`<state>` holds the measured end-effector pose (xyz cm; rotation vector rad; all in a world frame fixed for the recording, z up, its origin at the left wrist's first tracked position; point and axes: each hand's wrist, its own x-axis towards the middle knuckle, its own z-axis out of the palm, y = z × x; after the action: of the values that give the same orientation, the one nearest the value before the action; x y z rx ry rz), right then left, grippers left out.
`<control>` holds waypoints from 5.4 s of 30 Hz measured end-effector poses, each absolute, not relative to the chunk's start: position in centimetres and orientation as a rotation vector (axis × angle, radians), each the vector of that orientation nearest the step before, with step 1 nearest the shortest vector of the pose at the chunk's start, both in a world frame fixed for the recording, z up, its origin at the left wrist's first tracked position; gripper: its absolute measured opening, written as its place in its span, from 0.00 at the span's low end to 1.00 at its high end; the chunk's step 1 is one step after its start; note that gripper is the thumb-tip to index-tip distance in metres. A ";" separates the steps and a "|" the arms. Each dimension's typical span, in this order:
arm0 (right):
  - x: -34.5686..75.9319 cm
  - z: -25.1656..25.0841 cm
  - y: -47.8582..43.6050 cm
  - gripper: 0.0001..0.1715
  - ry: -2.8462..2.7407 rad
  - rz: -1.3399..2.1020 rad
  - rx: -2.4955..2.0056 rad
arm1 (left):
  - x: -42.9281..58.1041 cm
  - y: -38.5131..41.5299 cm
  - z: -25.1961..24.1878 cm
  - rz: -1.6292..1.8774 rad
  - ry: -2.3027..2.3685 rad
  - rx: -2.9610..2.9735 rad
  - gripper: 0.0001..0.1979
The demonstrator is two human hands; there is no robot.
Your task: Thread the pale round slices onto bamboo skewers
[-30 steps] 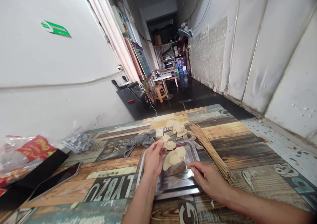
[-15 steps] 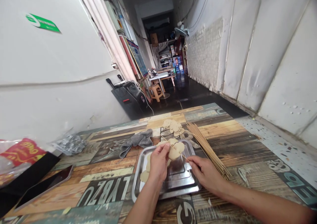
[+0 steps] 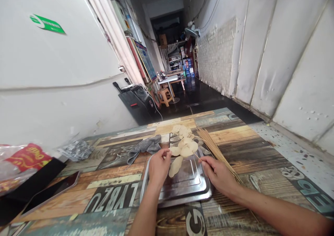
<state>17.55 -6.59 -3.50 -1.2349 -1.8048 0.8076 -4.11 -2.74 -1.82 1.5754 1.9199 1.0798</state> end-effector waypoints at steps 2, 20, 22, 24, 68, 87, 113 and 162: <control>17.7 -3.5 -6.4 0.16 -1.798 0.801 -1.245 | -4.4 -3.0 -1.6 0.675 2.116 1.853 0.13; 17.5 -3.9 -6.2 0.14 -1.800 0.811 -1.246 | -3.2 -3.2 -2.5 0.296 2.133 1.861 0.13; 17.5 -4.0 -6.2 0.15 -1.794 0.823 -1.241 | -2.8 -3.3 -2.5 0.356 2.064 1.843 0.11; 17.5 -4.0 -6.2 0.15 -1.787 0.832 -1.232 | -2.5 -3.4 -2.7 0.430 1.983 1.808 0.08; 17.5 -4.1 -7.4 0.19 -2.113 0.798 -1.252 | -7.0 -0.9 -2.9 1.443 1.645 1.290 0.17; 17.4 -4.1 -7.4 0.19 -2.081 0.860 -1.202 | -6.3 -0.9 -2.8 1.428 1.327 0.837 0.29; 17.2 -3.2 -7.6 0.19 -2.050 1.005 -1.186 | -6.7 -1.1 -1.5 1.403 1.090 0.465 0.06; 17.2 -4.6 -7.4 0.22 -2.024 0.888 -1.203 | -4.9 -1.2 -3.3 1.480 1.341 0.833 0.16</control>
<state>17.20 -7.37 -4.64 -1.2032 -2.0242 0.8875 -4.90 -1.24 -3.28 0.8327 1.3408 1.4800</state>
